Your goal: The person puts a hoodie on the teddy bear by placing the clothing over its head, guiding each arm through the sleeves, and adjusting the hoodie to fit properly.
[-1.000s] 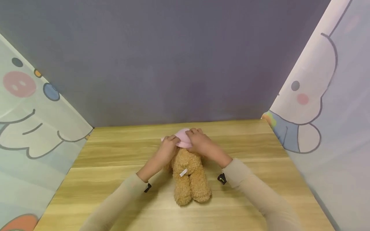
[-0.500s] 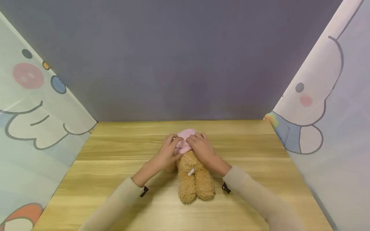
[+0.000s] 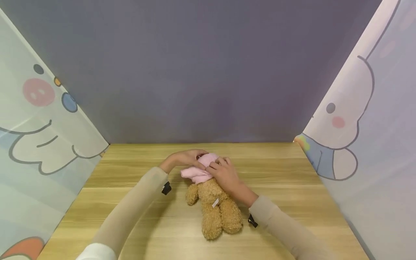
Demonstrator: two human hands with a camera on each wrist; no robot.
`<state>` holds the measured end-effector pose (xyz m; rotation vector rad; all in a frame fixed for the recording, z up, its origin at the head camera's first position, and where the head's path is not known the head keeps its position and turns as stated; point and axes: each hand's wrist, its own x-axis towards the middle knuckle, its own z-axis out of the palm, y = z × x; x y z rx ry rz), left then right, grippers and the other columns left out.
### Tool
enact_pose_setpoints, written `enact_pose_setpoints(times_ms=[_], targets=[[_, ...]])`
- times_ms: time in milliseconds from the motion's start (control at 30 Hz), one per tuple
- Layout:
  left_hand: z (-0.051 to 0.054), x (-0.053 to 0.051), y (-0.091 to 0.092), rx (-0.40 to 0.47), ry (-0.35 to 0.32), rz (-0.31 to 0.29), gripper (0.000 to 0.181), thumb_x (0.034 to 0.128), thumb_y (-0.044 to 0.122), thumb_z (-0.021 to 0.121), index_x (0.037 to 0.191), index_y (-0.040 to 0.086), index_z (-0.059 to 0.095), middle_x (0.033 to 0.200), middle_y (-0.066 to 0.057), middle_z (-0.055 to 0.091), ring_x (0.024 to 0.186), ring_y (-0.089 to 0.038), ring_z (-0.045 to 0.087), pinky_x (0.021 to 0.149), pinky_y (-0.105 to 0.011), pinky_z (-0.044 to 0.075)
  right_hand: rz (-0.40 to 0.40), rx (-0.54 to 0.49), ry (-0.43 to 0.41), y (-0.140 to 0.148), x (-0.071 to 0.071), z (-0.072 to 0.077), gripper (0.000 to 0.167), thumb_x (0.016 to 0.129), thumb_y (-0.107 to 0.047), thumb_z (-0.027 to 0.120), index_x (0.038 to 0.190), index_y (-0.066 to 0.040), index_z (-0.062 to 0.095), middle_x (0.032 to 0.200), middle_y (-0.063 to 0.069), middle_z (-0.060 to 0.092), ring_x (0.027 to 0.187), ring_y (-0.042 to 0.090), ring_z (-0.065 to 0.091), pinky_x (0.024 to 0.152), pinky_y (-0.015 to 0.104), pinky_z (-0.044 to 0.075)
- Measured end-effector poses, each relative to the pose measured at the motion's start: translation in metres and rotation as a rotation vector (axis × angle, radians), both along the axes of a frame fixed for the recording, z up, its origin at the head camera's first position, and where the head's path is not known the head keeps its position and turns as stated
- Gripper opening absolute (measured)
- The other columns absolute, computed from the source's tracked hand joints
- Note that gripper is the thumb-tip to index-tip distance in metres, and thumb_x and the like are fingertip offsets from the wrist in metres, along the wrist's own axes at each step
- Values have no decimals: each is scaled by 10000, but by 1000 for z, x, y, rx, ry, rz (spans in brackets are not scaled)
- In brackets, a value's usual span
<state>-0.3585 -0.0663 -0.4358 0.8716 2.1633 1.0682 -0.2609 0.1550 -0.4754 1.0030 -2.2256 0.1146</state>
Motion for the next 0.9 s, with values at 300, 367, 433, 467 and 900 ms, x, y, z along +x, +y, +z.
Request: enact_pose_setpoints(times_ms=[300, 367, 433, 467, 900], targets=[[3, 10, 14, -92, 246, 49, 548, 816, 298, 875, 1206, 18, 612, 1037, -58, 642, 891, -164, 588, 780, -297, 511, -53, -123, -703, 11, -16, 24, 893, 695, -4, 834, 1477, 22, 403, 1444, 244, 467, 1295, 457, 445, 1051, 619, 411], [4, 16, 18, -92, 309, 8, 469, 841, 257, 854, 1176, 37, 611, 1007, -57, 632, 863, -156, 558, 750, -293, 484, -17, -91, -821, 14, -28, 31, 923, 652, 3, 829, 1473, 37, 408, 1429, 241, 483, 1292, 449, 446, 1046, 597, 416], [4, 21, 21, -72, 366, -13, 386, 863, 198, 830, 1147, 55, 610, 992, -55, 629, 853, -163, 544, 735, -296, 462, 4, -53, -865, 17, -37, 35, 796, 654, -21, 823, 1384, -9, 505, 1338, 166, 560, 1231, 371, 490, 998, 524, 446], [4, 24, 23, -64, 402, -9, 358, 866, 177, 823, 1133, 64, 612, 990, -47, 633, 863, -159, 551, 741, -287, 461, 20, -48, -856, 18, -40, 37, 702, 655, -29, 819, 1308, -25, 562, 1265, 135, 600, 1169, 342, 517, 949, 497, 465], [-9, 50, 20, -14, 629, 109, 277, 931, 49, 723, 1176, 72, 595, 1129, -82, 648, 997, -201, 628, 838, -303, 534, 94, -73, -857, 21, -54, 29, 565, 699, -128, 890, 1205, -103, 641, 1172, 61, 666, 968, 289, 572, 792, 412, 481]])
